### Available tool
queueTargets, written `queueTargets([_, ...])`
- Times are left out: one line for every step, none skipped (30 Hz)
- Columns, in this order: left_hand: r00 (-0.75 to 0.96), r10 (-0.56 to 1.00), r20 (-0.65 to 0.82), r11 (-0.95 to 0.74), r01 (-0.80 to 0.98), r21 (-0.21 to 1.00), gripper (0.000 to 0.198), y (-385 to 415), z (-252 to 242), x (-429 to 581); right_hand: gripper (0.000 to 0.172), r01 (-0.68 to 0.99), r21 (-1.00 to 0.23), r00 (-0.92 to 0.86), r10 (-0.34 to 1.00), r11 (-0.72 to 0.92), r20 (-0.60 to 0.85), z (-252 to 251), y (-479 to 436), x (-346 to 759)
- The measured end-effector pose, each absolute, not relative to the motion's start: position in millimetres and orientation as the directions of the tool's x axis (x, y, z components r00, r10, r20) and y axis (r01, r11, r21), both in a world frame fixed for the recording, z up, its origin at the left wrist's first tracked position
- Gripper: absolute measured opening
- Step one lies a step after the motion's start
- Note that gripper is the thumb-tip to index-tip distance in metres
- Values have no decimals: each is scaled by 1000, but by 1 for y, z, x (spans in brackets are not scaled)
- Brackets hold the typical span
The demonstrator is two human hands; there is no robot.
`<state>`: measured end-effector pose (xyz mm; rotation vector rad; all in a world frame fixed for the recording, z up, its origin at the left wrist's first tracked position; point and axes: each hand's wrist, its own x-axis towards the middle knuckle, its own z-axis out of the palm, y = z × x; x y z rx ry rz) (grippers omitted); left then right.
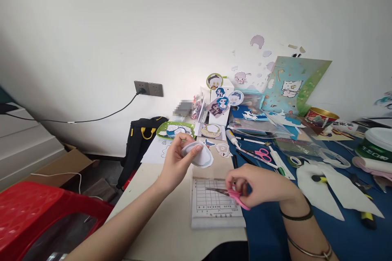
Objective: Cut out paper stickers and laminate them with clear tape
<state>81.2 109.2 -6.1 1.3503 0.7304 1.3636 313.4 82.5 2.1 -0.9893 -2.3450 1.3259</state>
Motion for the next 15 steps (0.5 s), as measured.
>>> queueTargets([174, 927, 332, -283, -254, 925, 20, 109, -6, 81, 20, 312, -915, -764, 640, 257, -80, 4, 82, 320])
queueTargets([184, 922, 340, -289, -258, 922, 19, 109, -5, 81, 24, 164, -972, -794, 607, 168, -29, 6, 83, 325])
queueTargets([197, 916, 348, -295, -255, 921, 18, 109, -6, 81, 28, 28, -996, -792, 610, 83, 29, 5, 84, 329])
queueTargets([212, 911, 355, -302, -246, 921, 16, 109, -6, 81, 32, -79, -997, -773, 630, 22, 75, 4, 86, 330])
queueTargets([226, 905, 359, -307, -235, 922, 15, 109, -7, 80, 34, -144, -989, -750, 654, -19, 97, 3, 88, 330])
queueTargets([242, 899, 365, -315, -220, 923, 14, 109, -7, 80, 34, -169, -985, -731, 675, -43, 96, 1, 90, 328])
queueTargets([257, 892, 372, -326, -203, 923, 13, 109, -8, 80, 32, -162, -985, -723, 686, -54, 81, -1, 92, 325])
queueTargets([275, 882, 382, -340, -187, 922, 12, 109, -9, 80, 31, -140, -988, -727, 684, -62, 60, -3, 94, 322])
queueTargets([293, 871, 393, -358, -170, 918, 12, 109, -9, 80, 30, -113, -991, -730, 682, -67, 37, -3, 95, 319])
queueTargets([316, 858, 405, -375, -153, 914, 11, 109, -9, 80, 29, -87, -994, -729, 685, -66, 19, -3, 96, 316])
queueTargets([342, 845, 410, -388, -134, 912, 10, 109, -9, 80, 27, -59, -996, -717, 697, -59, 1, -2, 96, 314])
queueTargets([369, 835, 408, -395, -114, 911, 10, 109, -8, 79, 25, -23, -998, -702, 712, -51, -20, -1, 96, 313])
queueTargets([397, 827, 398, -394, -97, 914, 11, 109, -7, 79, 23, 20, -999, -685, 727, -43, -45, 0, 96, 313])
queueTargets([425, 820, 383, -386, -83, 919, 11, 109, -6, 79, 21, 65, -997, -674, 735, -39, -73, 2, 95, 313])
queueTargets([452, 814, 364, -372, -76, 925, 11, 109, -5, 79, 21, 107, -993, -671, 734, -40, -102, 4, 95, 314])
